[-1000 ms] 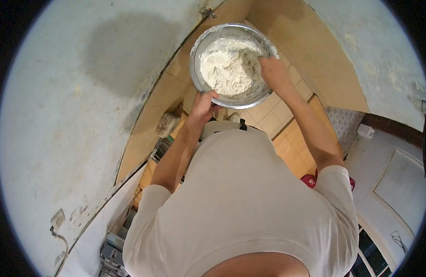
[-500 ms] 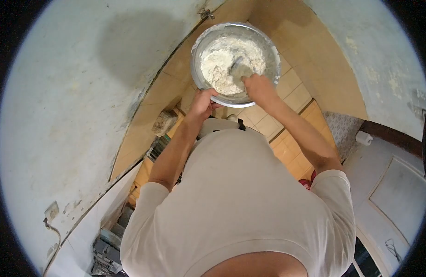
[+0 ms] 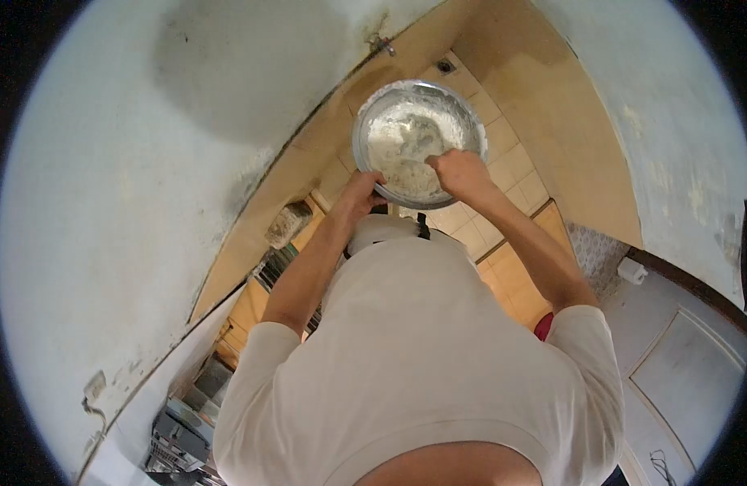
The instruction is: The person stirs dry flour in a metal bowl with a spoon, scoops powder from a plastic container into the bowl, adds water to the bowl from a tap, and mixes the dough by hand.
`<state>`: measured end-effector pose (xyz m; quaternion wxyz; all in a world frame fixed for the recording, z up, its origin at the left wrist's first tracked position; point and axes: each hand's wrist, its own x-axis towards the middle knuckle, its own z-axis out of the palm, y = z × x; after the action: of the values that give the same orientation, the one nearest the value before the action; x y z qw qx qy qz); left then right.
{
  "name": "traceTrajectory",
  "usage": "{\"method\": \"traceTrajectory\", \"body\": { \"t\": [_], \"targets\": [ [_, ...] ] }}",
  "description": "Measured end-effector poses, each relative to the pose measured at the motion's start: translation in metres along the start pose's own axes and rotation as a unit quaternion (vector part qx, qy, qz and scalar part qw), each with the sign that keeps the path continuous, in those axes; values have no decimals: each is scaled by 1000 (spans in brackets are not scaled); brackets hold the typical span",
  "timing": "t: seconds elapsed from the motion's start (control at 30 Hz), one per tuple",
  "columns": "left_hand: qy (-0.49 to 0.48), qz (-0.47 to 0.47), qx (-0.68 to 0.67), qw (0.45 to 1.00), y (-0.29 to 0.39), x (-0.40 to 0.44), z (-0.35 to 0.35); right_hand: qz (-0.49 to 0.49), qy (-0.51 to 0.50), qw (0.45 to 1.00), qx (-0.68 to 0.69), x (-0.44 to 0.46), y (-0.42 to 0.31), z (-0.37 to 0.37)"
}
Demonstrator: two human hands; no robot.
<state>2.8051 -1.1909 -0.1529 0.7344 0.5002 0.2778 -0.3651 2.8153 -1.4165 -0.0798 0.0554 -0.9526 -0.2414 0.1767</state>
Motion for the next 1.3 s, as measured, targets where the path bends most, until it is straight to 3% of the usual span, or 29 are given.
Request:
{"method": "traceTrajectory", "body": {
  "t": [0.13, 0.23, 0.33, 0.47, 0.67, 0.77, 0.83, 0.93, 1.0, 1.07, 1.3],
  "targets": [
    [-15, -13, 15, 1000, 12, 25, 2, 63, -59, 996, 12, 22, 8, 18],
    [-32, -5, 20, 999, 18, 50, -11, 111, 24, 993, 29, 42, 26, 43],
    [-31, -27, -13, 999, 8, 71, -13, 173, 43, 983, 42, 53, 41, 45],
    [-21, -30, -12, 999, 12, 74, -4, 199, -13, 979, 30, 51, 51, 31],
    [72, 11, -68, 995, 1, 92, 2, 168, -11, 983, 68, 47, 56, 51],
    [56, 20, -114, 992, -14, 119, -10, 147, -25, 984, 101, 44, 69, 69],
    [46, 31, -109, 993, -12, 120, -7, 128, -43, 982, 129, 46, 69, 48],
    [65, 48, -120, 989, -10, 121, -3, 168, -29, 983, 64, 62, 65, -4],
    [71, 47, -121, 989, -10, 121, 0, 97, 124, 981, 116, 96, 83, -12],
    [57, 42, -109, 991, -7, 119, 2, 11, 209, 963, 170, 136, 87, -41],
    [53, 43, -127, 990, -7, 125, 3, -28, 120, 991, 44, 216, 65, -68]
  ]
}}
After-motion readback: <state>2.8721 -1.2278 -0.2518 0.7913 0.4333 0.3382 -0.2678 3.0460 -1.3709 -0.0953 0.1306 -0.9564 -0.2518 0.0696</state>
